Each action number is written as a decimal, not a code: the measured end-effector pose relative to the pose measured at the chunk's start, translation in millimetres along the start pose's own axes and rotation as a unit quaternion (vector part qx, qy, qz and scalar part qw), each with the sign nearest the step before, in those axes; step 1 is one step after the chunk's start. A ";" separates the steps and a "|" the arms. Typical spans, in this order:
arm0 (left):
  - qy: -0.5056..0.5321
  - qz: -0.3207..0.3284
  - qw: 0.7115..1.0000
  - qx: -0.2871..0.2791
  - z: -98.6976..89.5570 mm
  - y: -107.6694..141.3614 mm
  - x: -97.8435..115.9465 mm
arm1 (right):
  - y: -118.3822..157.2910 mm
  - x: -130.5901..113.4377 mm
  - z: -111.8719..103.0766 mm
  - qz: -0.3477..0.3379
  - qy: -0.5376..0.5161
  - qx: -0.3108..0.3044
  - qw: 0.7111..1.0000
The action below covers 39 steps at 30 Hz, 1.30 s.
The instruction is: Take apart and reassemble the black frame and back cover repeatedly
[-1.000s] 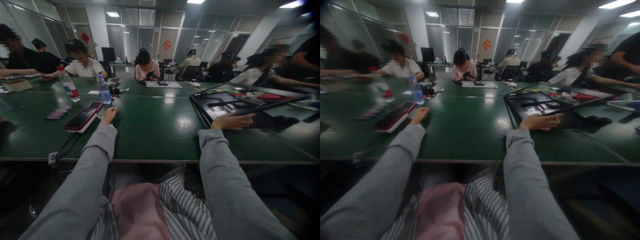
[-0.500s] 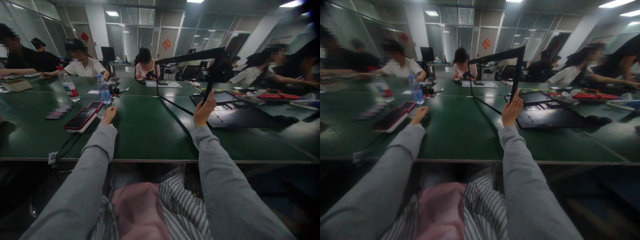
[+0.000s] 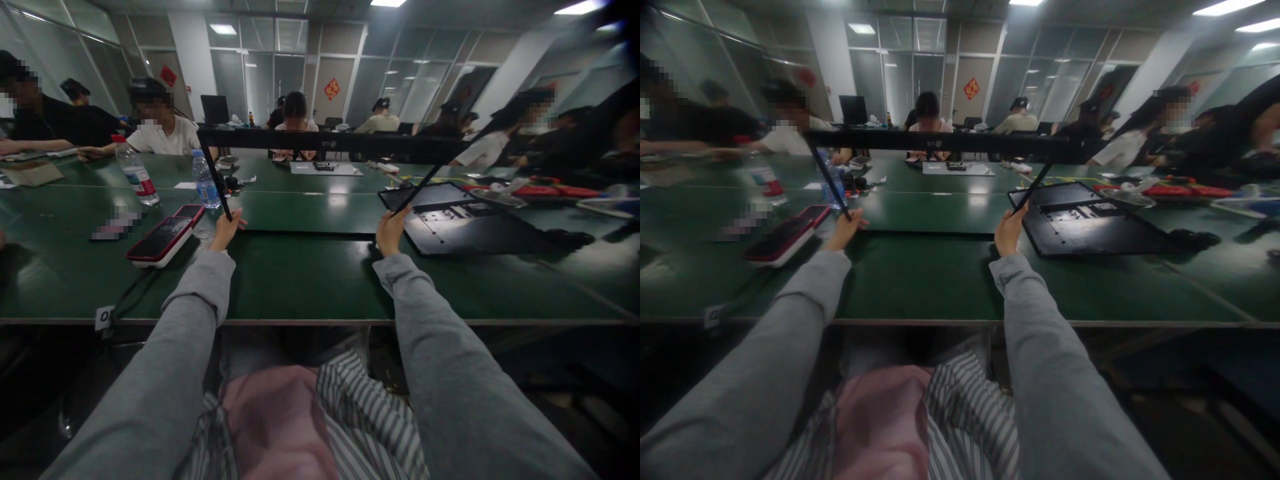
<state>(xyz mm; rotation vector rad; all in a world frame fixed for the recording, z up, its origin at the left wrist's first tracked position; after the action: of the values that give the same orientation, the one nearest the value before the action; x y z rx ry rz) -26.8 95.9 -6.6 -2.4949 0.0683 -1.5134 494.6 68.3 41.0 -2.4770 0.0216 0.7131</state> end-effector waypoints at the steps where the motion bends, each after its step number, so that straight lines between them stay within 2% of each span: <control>1: -0.005 -0.001 1.000 0.003 -1.0 -0.7 -1.6 | -1.4 6.0 3.3 0.011 -0.007 0.010 1.000; 4: -0.020 -0.008 1.000 0.020 -6.1 -1.9 -6.3 | -6.3 24.4 17.2 0.041 -0.033 0.006 0.999; 8: -0.035 -0.035 0.998 0.030 -9.9 0.3 -7.2 | -12.2 45.1 41.4 0.079 -0.069 -0.081 0.991; 10: -0.042 -0.046 0.997 0.050 -12.5 3.3 -5.0 | -13.0 50.2 46.5 0.086 -0.079 -0.095 0.989; 13: -0.068 -0.053 0.993 0.084 -16.5 7.5 -1.0 | -12.3 51.1 45.4 0.083 -0.082 -0.082 0.990; 17: -0.117 -0.043 0.987 0.096 -17.0 9.3 2.4 | -9.6 49.1 39.5 0.080 -0.070 -0.069 0.992; 21: -0.188 -0.025 0.980 0.056 -10.8 7.9 3.8 | -8.1 50.8 35.9 0.083 -0.025 -0.065 0.994; 23: -0.209 -0.042 0.977 0.033 -8.5 7.9 1.2 | -7.9 52.8 40.1 0.086 -0.005 -0.101 0.991; 26: -0.226 -0.049 0.972 0.037 -9.8 9.8 0.4 | -7.4 53.6 46.7 0.072 0.004 -0.147 0.987; 31: -0.247 -0.021 0.967 0.060 -12.7 12.9 2.2 | -7.7 55.4 43.5 0.064 -0.004 -0.111 0.992; 39: -0.248 -0.039 0.968 0.027 -8.8 11.9 -3.7 | -10.1 64.8 41.4 0.117 -0.044 -0.095 0.988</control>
<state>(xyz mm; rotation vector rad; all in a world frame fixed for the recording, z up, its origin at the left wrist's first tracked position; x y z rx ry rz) -35.3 83.4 -8.4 -2.7760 -0.1523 -0.8574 531.8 106.9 -15.0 -2.6477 0.2255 0.9643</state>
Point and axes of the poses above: each hand's wrist, its own y-axis away from the middle knuckle, its own z-axis out of the palm, x = y × z, the point moved 6 cm from there along -y, towards the middle knuckle, and after that the axes turned 13 degrees about -x, right-handed, at the moved point
